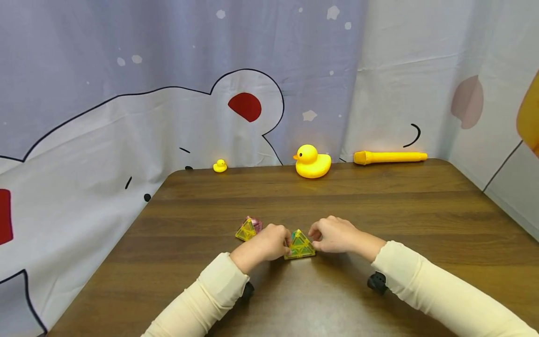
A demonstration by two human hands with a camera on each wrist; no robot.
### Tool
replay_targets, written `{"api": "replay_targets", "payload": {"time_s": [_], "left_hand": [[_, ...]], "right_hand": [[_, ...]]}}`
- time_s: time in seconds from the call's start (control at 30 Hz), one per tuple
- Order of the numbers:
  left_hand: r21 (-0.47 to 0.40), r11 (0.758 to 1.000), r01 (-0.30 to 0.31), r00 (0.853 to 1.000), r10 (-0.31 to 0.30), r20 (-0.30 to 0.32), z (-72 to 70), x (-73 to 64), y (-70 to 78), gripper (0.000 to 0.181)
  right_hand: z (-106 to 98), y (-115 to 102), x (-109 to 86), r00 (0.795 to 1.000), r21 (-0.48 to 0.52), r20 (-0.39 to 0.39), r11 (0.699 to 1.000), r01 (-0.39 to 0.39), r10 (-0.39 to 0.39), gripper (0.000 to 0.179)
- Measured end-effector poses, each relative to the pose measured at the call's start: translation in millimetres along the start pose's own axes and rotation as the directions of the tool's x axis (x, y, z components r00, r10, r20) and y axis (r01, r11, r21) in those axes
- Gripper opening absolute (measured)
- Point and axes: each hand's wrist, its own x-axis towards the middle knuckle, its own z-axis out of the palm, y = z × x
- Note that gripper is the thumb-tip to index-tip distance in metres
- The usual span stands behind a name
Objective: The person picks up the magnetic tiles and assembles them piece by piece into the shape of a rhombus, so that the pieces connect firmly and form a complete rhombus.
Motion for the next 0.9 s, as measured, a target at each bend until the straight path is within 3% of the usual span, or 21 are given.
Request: {"api": "replay_targets", "payload": {"time_s": [0.3, 0.7, 0.9], "left_hand": [[-0.016, 1.0, -0.021, 1.0, 0.02, -0.024, -1.4, -1.0, -2.2, 0.013], [-0.073, 0.997, -0.009, 0.996, 0.002, -0.092, -21.2, -3.9, -9.2, 0.008], [-0.09, 0.995, 0.044, 0.99, -0.055, -0.132, -31.2, -8.3, -14.4, 0.014]], "right_hand": [[2.0, -0.3, 0.3, 0.998, -0.047, 0.057, 0.999, -0.02, 0.022, 0.023], [3.5, -8.8, 5.7, 0.998, -0.044, 0.031, 0.998, -0.045, 0.046, 0.032], [5.1, -10.0, 7.7, 0.998, -0.054, 0.031, 0.997, -0.061, 0.062, 0.033]]}}
